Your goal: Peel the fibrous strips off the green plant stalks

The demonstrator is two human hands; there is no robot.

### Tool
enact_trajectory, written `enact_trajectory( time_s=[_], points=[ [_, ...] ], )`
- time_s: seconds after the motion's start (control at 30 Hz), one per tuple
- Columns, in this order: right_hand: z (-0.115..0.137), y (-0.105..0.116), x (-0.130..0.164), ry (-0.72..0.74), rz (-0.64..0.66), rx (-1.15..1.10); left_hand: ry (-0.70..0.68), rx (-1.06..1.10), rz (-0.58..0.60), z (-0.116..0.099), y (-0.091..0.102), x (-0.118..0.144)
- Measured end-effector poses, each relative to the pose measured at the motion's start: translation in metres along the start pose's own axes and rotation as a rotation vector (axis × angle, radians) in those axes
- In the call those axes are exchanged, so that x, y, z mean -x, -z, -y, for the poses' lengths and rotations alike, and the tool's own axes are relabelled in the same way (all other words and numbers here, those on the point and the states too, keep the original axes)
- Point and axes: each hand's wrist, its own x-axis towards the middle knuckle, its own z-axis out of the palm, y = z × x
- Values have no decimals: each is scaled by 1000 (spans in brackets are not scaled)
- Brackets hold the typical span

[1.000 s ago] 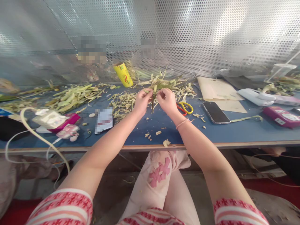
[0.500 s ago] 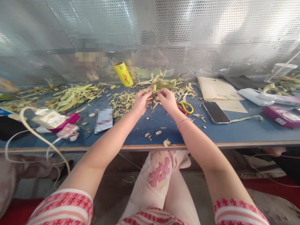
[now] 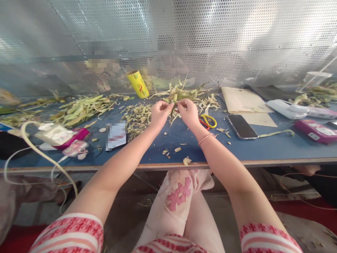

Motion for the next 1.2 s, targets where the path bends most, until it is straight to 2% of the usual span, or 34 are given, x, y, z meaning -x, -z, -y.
enact_trajectory(
  time_s=[0.07,0.17,0.27,0.33,0.57,1.2],
  points=[
    [-2,0,0,32,0,39,-100,-104,8,-1,0,1],
    [-3,-1,1,104,-8,113,-251,-212,-55,0,1,0],
    [0,-1,2,191,-12,227,-403,-253,-76,4,2,-2],
    [3,-1,3,230,-8,294,-452,-253,-68,6,3,-2],
    [9,-2,6,289,-3,334,-452,-256,-74,9,4,-5],
    [20,1,9,304,30,336,-376,-210,-1,7,9,-11]
  ],
)
